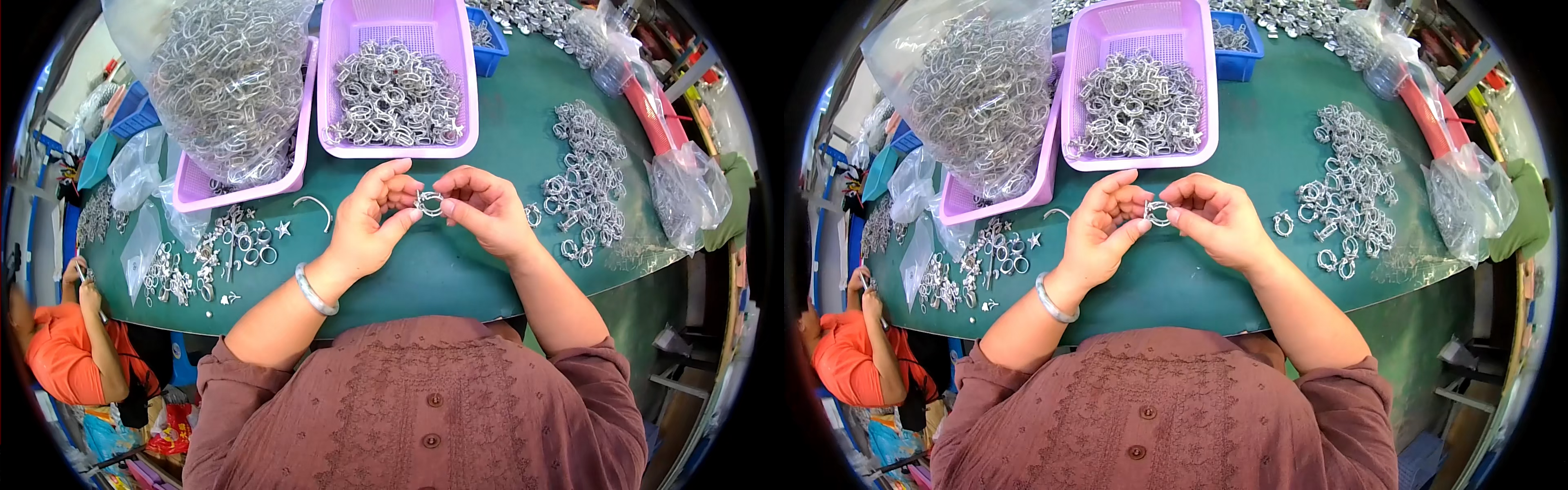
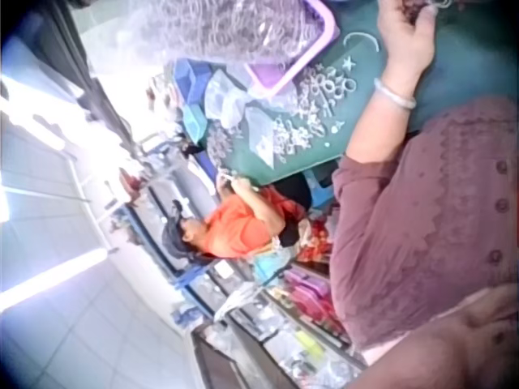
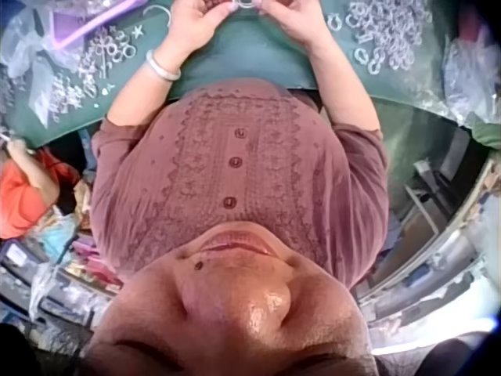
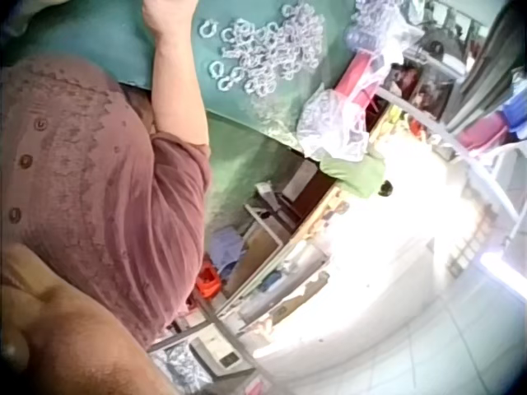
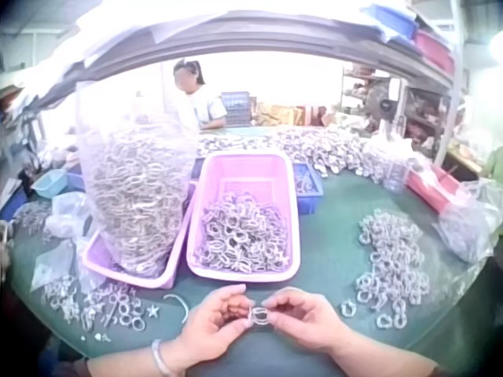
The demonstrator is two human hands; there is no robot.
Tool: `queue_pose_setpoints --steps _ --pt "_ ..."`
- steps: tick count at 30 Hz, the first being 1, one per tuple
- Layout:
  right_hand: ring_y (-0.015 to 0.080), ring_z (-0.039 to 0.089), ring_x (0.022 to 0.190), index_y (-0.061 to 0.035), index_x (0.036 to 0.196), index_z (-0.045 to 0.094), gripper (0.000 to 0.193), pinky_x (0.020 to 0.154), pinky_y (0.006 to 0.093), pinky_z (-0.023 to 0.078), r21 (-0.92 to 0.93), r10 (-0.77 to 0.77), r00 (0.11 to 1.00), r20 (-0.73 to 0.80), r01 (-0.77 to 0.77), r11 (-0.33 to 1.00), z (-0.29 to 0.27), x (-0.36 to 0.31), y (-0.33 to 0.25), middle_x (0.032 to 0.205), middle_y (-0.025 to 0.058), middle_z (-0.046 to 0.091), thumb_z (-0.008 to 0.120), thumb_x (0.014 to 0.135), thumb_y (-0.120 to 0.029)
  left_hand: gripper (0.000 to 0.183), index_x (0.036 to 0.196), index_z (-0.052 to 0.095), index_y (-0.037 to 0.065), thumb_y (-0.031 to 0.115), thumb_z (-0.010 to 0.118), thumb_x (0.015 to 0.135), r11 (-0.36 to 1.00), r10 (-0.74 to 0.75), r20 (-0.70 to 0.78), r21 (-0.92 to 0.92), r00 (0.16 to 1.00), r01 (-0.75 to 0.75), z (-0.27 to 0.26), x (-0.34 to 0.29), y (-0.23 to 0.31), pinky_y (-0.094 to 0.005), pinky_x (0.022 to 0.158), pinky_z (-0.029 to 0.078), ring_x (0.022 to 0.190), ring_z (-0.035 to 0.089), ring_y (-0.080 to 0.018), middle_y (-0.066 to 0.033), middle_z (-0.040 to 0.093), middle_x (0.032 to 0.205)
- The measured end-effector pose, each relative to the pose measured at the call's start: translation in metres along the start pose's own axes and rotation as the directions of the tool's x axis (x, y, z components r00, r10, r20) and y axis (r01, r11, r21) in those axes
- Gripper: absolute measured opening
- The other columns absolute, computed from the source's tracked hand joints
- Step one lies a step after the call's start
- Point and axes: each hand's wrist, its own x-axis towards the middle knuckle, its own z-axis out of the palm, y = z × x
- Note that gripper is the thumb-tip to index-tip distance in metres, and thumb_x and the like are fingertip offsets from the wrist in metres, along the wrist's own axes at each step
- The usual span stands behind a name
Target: The person takes metal components from a basket, fits the pieces together by hand, and places the assembled metal items into a pile on the table.
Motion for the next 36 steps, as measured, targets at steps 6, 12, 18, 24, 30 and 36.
queue_pose_setpoints --steps 6,12,18,24,30,36 --pt "0.0063 0.051 0.078 0.0011 0.095 0.054 0.018 0.068 0.0196 0.043 0.017 -0.02 1.0 -0.016 0.02 1.0 0.003 0.0 -0.002 0.088 0.0021 0.055 0.056 0.077 0.001 0.053 0.126 0.033 0.004 -0.008 0.052 0.078 0.99 -0.03 -0.028 -0.14 0.999 0.026 0.002 0.002 0.001 -0.0258 0.083 0.043 0.092 0.051 -0.0133 -0.0104 0.052 0.107" --pt "0.0059 0.051 0.078 0.0009 0.094 0.055 0.017 0.068 0.0193 0.042 0.004 -0.007 1.0 0.006 0.007 1.0 0.001 0.0 -0.001 0.086 0.0015 0.055 0.056 0.078 0.001 0.054 0.128 0.032 0.004 -0.007 0.051 0.079 0.987 -0.021 -0.023 -0.161 1.0 0.017 0.001 0.002 0.0 -0.026 0.083 0.042 0.093 0.051 -0.0136 -0.0107 0.052 0.107" --pt "0.0055 0.05 0.075 0.0004 0.093 0.055 0.016 0.066 0.0187 0.042 -0.002 -0.002 1.0 0.02 0.002 1.0 0.002 -0.001 -0.001 0.083 0.0013 0.055 0.058 0.077 0.0 0.053 0.128 0.032 0.003 -0.007 0.051 0.079 0.985 -0.035 -0.022 -0.168 0.999 0.031 0.001 0.002 0.002 -0.026 0.084 0.042 0.093 0.051 -0.0136 -0.0107 0.053 0.106" --pt "0.0056 0.05 0.074 -0.0003 0.092 0.055 0.015 0.065 0.0187 0.041 0.022 0.006 0.999 0.048 -0.007 1.0 0.002 0.0 -0.001 0.082 0.001 0.054 0.059 0.077 -0.001 0.051 0.127 0.032 0.003 -0.004 0.051 0.081 0.985 -0.05 0.0 -0.163 0.999 0.049 0.001 0.002 0.003 -0.0268 0.085 0.041 0.093 0.051 -0.0134 -0.0105 0.053 0.105" --pt "0.0053 0.05 0.072 -0.0016 0.088 0.054 0.012 0.062 0.0186 0.041 0.037 0.058 0.997 0.043 -0.059 0.998 0.002 0.001 -0.003 0.08 0.0001 0.054 0.059 0.077 -0.001 0.05 0.127 0.033 0.003 -0.004 0.051 0.081 0.98 -0.07 0.007 -0.186 0.998 0.07 0.0 0.003 0.004 -0.0261 0.084 0.042 0.093 0.051 -0.0131 -0.0103 0.053 0.105" --pt "0.0064 0.052 0.067 -0.003 0.087 0.053 0.014 0.056 0.0193 0.041 0.043 0.108 0.994 0.015 -0.109 0.993 0.001 0.004 -0.01 0.075 -0.0002 0.054 0.06 0.075 -0.003 0.047 0.127 0.034 0.003 0.0 0.05 0.082 0.989 -0.085 -0.02 -0.124 0.996 0.082 0.0 0.002 0.005 -0.0252 0.082 0.043 0.091 0.052 -0.0122 -0.0091 0.05 0.109"
